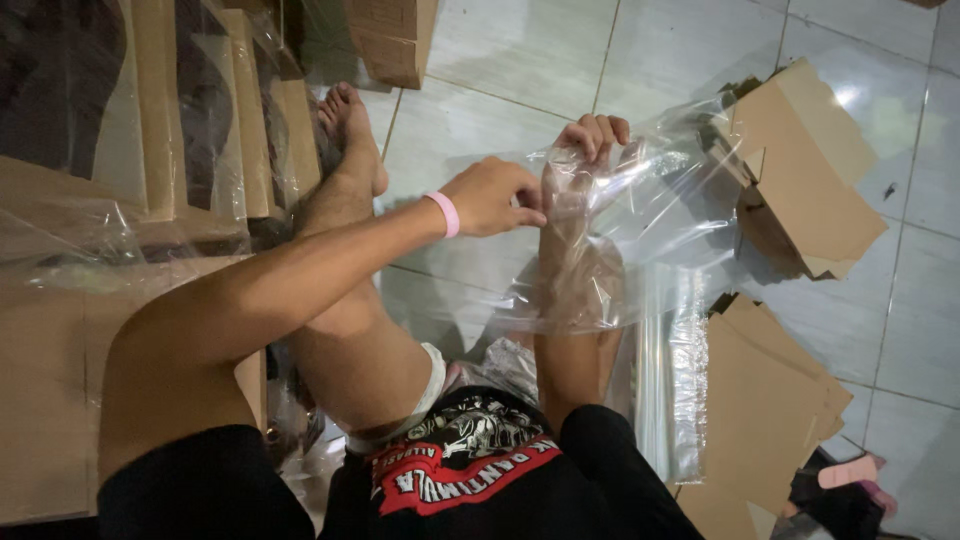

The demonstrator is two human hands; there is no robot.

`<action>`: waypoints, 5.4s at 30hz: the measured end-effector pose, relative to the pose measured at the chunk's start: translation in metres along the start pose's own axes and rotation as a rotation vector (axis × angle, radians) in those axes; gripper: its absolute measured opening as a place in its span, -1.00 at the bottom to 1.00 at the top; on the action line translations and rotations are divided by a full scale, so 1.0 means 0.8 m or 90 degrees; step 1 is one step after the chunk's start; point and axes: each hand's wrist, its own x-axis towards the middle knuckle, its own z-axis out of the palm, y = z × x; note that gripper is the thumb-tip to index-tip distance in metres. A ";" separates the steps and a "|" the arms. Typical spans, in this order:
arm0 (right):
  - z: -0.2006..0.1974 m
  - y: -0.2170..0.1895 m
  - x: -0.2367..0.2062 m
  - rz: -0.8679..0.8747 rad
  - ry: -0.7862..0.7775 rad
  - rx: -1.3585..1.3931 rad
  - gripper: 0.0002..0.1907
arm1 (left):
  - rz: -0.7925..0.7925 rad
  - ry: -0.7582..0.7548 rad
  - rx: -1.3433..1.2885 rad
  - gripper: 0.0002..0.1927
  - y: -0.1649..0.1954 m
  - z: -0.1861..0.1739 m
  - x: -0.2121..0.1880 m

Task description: The person sits on the floor and repeatedly wraps small cardboard boxes in clear plastic bags. They secure each wrapped box with a white twist tie, then place the finished package aside. The process is repeated for multiple boxes.

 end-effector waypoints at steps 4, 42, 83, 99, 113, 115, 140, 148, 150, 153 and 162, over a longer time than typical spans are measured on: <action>-0.028 -0.028 0.010 0.047 -0.063 -0.103 -0.76 | -0.081 0.005 -0.165 -0.80 -0.001 -0.008 0.004; 0.174 0.028 -0.075 0.047 -1.529 -1.421 -0.62 | 0.405 0.441 0.414 -0.40 -0.017 -0.062 -0.044; -0.323 0.288 0.126 0.115 0.561 -1.629 0.45 | -0.056 0.497 0.614 -0.47 -0.198 -0.283 0.083; -0.283 0.109 0.109 0.031 0.147 -1.400 -0.01 | 0.165 0.359 0.652 -0.50 -0.102 -0.232 0.096; -0.056 -0.193 0.008 0.656 -0.104 -1.619 -0.12 | 0.376 0.438 -0.345 -0.43 -0.047 -0.107 -0.003; -0.048 -0.196 0.001 0.655 -0.133 -1.634 -0.14 | 0.215 0.739 0.061 -0.66 -0.113 -0.098 -0.019; -0.011 -0.163 0.000 0.587 -0.126 -1.623 -0.20 | -0.342 -0.050 0.146 -0.60 -0.306 -0.051 0.013; 0.036 -0.184 0.011 0.032 0.033 -1.152 -0.46 | -0.049 0.402 -0.308 -0.54 -0.280 -0.076 -0.009; 0.007 -0.163 0.016 0.023 0.112 -1.142 -0.48 | -0.148 0.273 -0.101 -0.52 -0.298 -0.050 -0.012; -0.026 -0.135 0.018 0.007 0.148 -1.188 -0.51 | -0.200 0.032 0.147 -0.48 -0.330 -0.021 -0.025; -0.026 -0.105 0.016 0.004 0.103 -1.194 -0.56 | -0.151 0.062 0.222 -0.48 -0.295 -0.025 0.014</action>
